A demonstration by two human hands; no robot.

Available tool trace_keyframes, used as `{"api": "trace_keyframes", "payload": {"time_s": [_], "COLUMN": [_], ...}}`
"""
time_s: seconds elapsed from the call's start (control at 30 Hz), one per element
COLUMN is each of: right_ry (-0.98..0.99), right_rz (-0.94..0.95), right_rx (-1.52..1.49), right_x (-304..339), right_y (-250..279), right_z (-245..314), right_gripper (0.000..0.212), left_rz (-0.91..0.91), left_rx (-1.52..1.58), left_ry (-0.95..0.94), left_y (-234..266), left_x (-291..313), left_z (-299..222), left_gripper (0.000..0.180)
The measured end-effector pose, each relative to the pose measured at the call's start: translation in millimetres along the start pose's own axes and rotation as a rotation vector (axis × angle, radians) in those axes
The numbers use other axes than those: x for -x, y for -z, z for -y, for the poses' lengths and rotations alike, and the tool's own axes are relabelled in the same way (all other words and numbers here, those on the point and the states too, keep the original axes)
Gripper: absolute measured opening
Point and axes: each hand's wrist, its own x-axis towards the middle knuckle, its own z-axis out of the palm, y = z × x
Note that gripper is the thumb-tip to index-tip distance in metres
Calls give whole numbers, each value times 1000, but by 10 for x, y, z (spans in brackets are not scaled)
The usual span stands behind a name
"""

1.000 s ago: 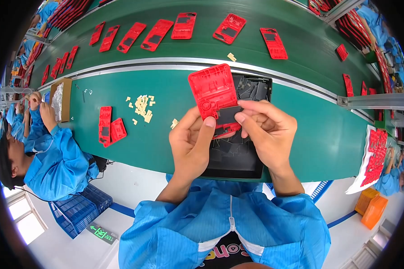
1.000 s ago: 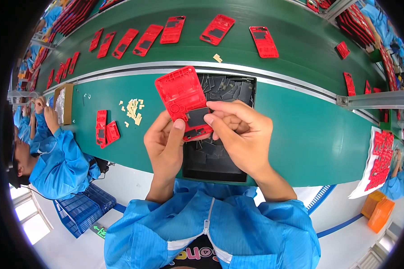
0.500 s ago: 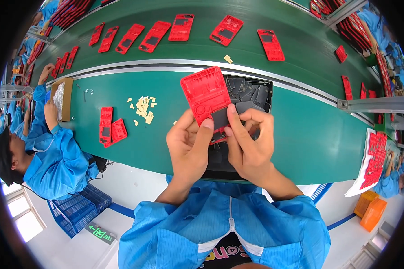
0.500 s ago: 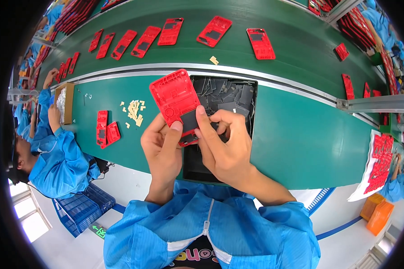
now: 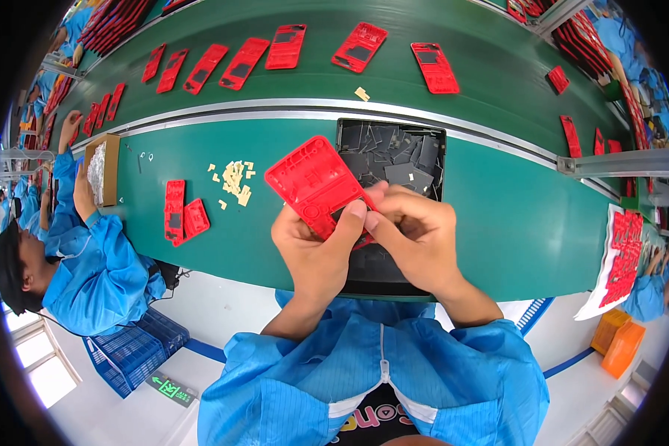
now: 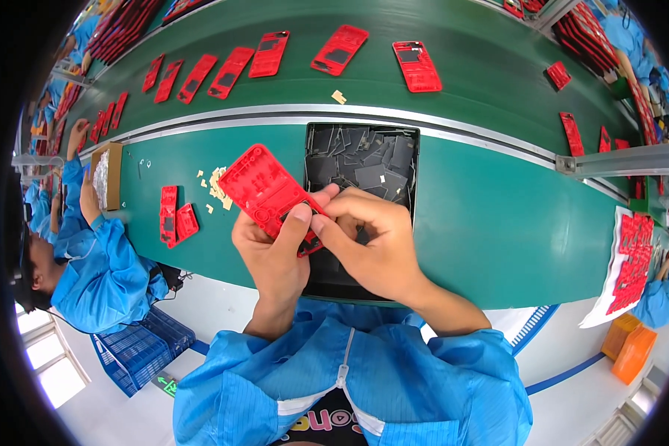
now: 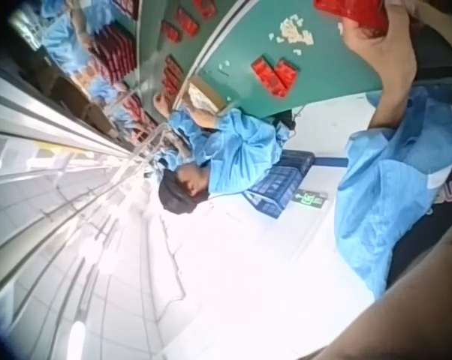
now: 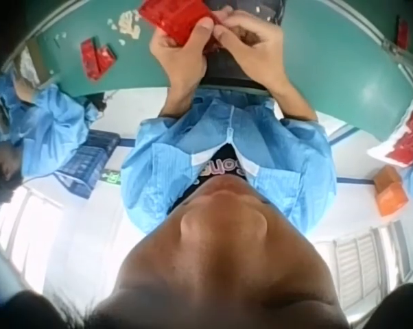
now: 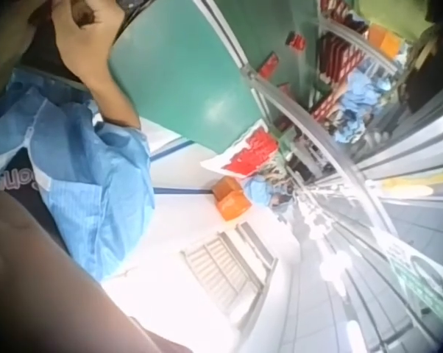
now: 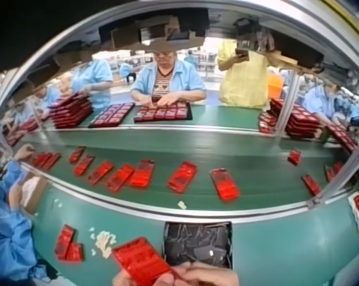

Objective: The person assembles electronic components by hand, placing small black electronic components into red plastic housings on a factory production line.

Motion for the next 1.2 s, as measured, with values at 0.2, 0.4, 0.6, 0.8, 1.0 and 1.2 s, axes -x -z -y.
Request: {"api": "trace_keyframes", "payload": {"time_s": [0.2, 0.4, 0.6, 0.8, 1.0, 1.2], "right_ry": [186, -83, 171, 73, 400, 224], "right_rz": [-25, -155, -657, -585, -909, -1027], "right_rx": [81, 114, 502, 671, 1144, 1558], "right_x": [-34, -410, -1268, -1589, -1778, -1959], "right_y": [61, 444, 1906, 2192, 2964, 3651], "right_z": [-13, 31, -284, -439, -479, -491], "right_gripper": [8, 11, 25, 25, 24, 80], "left_rz": [-29, -20, -123, -183, -225, -213], "left_rx": [129, -38, -118, -173, -296, -300], "left_ry": [104, 107, 22, 6, 15, 28], "left_y": [-56, -64, 314, 500, 660, 698], "left_x": [-32, -179, -216, -258, -275, -274], "left_z": [44, -113, 49, 342, 490, 569], "left_gripper": [17, 46, 29, 17, 11, 8]}}
